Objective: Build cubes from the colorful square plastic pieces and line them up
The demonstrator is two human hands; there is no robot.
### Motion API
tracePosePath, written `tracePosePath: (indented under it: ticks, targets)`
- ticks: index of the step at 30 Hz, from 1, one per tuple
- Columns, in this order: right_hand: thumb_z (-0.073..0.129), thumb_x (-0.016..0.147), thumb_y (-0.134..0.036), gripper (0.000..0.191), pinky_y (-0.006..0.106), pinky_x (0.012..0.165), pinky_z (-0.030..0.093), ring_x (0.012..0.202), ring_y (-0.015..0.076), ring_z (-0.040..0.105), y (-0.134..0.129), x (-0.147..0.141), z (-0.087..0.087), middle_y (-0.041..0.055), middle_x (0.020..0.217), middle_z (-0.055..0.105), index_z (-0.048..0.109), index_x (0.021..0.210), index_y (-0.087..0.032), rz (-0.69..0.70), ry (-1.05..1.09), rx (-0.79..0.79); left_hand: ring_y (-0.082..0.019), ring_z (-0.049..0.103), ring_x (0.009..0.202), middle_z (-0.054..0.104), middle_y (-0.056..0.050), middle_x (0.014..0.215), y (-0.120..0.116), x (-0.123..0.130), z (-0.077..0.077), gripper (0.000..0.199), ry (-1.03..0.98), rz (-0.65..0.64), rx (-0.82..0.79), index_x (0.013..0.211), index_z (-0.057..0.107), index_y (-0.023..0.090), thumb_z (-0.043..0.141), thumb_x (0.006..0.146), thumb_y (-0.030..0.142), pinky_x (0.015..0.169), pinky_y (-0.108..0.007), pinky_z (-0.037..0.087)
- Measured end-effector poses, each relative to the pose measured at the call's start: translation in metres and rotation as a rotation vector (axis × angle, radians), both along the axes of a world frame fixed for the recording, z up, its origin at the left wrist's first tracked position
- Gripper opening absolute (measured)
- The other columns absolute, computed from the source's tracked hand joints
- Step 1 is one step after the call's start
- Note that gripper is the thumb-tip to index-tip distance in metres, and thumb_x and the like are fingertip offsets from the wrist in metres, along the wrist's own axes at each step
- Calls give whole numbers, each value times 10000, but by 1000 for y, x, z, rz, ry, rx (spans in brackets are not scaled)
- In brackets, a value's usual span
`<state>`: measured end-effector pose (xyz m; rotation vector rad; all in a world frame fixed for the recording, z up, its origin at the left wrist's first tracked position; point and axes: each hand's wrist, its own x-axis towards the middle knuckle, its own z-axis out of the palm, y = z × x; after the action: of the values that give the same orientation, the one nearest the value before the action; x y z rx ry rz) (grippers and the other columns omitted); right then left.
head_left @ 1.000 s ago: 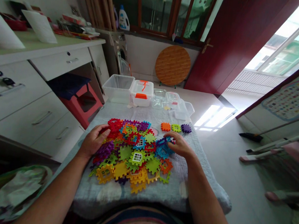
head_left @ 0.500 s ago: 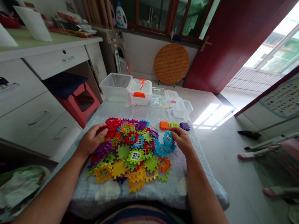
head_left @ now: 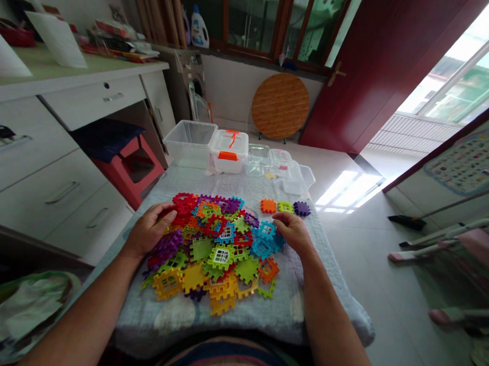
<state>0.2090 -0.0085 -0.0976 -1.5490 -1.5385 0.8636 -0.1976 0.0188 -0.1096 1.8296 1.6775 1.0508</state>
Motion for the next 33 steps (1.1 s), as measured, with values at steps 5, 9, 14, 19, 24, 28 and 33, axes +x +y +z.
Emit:
tracePosePath:
  ticks: [5, 9, 14, 19, 24, 28, 33]
  targets:
    - [548, 775, -317, 205, 254, 569, 415, 569, 136, 516, 1, -5, 7, -4, 647, 611, 692, 852, -193, -84, -124, 158, -269, 594, 1123, 653, -113, 1173, -1, 0, 0, 528, -29, 2, 15, 1106, 630, 179, 493, 833, 610, 1064, -414, 412]
    - [515, 820, -283, 208, 288, 720, 467, 724, 161, 596, 9, -27, 28, 34, 823, 696, 699, 870, -200, 23, -153, 250, -256, 583, 1141, 639, -116, 1193, -2, 0, 2, 489, -92, 45, 52, 1113, 622, 176, 492, 853, 569, 1070, -396, 404]
    - [493, 867, -234, 342, 356, 954, 453, 1044, 198, 621, 43, -65, 46, 72, 1143, 688, 643, 1173, -203, 275, -232, 107, -262, 558, 1191, 630, -97, 1210, -4, 3, 5, 472, -129, 93, 90, 1070, 630, 182, 495, 839, 571, 1061, -380, 416]
    - [464, 913, -259, 395, 393, 1019, 415, 1169, 256, 580, 81, -96, 38, 160, 1263, 637, 588, 1263, -126, 324, -423, -87, -262, 573, 1174, 631, -94, 1229, -3, 0, 3, 507, -178, 137, 66, 1084, 639, 173, 505, 832, 593, 1029, -353, 445]
    - [512, 843, -181, 348, 335, 943, 461, 1062, 226, 630, 93, -113, 32, 74, 1151, 699, 664, 1154, -205, 374, -471, -128, -256, 611, 1106, 676, -92, 1159, -2, -3, 2, 562, -201, 163, 29, 1133, 649, 163, 492, 843, 619, 1035, -374, 437]
    - [550, 741, -109, 395, 338, 979, 440, 1097, 240, 612, 93, -122, 34, 59, 1155, 701, 699, 1091, -217, 429, -482, -104, -259, 620, 1096, 689, -92, 1145, -2, -3, 5, 594, -195, 185, 22, 1139, 657, 153, 482, 835, 632, 1018, -371, 451]
    - [533, 708, -62, 435, 313, 978, 439, 1088, 227, 613, 96, -135, 36, 45, 1141, 711, 704, 1078, -213, 511, -482, -83, -250, 650, 1050, 717, -64, 1097, -4, -4, 10, 538, -201, 178, 5, 1115, 675, 174, 512, 825, 597, 963, -341, 494]
